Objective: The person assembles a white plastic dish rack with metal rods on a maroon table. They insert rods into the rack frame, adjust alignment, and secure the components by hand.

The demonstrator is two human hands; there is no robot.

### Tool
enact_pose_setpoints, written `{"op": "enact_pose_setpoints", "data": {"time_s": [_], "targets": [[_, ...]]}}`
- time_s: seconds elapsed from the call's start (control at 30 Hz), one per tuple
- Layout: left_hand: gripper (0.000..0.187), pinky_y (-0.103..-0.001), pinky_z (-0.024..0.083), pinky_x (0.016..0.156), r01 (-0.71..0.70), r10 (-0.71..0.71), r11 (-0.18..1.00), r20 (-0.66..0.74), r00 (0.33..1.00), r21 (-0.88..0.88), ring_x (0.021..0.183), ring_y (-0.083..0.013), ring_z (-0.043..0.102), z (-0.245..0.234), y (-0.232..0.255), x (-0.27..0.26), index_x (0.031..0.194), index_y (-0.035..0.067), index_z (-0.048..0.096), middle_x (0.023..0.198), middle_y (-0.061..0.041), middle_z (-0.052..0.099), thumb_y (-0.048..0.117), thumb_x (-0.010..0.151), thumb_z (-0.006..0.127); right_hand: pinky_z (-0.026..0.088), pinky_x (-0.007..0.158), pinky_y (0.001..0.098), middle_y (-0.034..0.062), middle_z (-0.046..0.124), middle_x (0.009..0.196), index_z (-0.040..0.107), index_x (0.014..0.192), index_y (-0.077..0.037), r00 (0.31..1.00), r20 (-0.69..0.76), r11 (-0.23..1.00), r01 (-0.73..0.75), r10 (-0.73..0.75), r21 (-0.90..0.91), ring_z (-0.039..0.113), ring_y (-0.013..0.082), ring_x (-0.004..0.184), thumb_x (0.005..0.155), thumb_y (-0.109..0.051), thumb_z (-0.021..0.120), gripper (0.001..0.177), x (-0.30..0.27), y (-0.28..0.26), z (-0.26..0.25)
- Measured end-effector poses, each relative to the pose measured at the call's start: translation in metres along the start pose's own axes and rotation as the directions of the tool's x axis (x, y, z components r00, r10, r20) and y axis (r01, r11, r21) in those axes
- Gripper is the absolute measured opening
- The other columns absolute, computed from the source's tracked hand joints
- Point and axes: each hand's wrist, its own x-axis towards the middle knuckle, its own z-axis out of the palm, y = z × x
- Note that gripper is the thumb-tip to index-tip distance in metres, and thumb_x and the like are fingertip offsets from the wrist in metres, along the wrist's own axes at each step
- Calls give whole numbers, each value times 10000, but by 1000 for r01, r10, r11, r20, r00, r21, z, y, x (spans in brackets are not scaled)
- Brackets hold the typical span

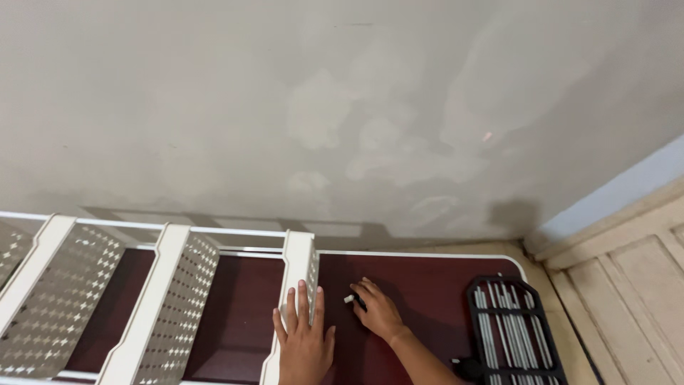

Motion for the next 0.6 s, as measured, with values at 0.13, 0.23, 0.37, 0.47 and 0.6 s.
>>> {"op": "enact_pose_setpoints", "data": {"time_s": [0.13,0.23,0.37,0.47,0.6], "targets": [[906,-700,103,1130,-75,76,996,10,997,-45,1542,-411,140,5,22,-4,1577,180,297,1683,-198,143,324,793,728,398,1159,420,105,414,1570,594,1388,-139,993,70,994,-90,94,-58,355,285,1479,925,-165,714,478,-22,9,-9],[895,-695,88,1135,-116,119,992,71,990,-56,1548,-407,133,10,39,-9,1584,179,292,1682,-192,145,321,811,720,378,1181,416,117,370,1595,591,1396,-140,987,64,988,-142,146,-66,326,287,1495,931,-162,701,478,-41,21,-18],[897,-701,85,1132,-152,162,986,174,971,-69,1544,-416,100,15,60,-9,1599,181,244,1687,-200,94,333,845,705,331,1197,427,163,323,1610,582,1399,-106,992,-6,982,-123,124,-142,287,320,1501,936,-131,670,472,-54,38,-26],[885,-709,79,1130,-191,203,979,286,936,-71,1554,-421,59,19,76,-7,1612,172,198,1693,-205,45,342,890,680,283,1213,455,216,300,1602,572,1400,-52,993,-59,972,-108,97,-208,261,347,1503,938,-94,640,468,-67,55,-28],[860,-693,87,1159,-243,266,964,301,916,-111,1524,-395,45,27,95,2,1621,155,200,1705,-194,51,327,914,659,236,1239,488,239,290,1610,574,1387,-3,990,-69,951,-135,120,-278,250,350,1520,955,-53,603,436,-82,83,-31]]}}
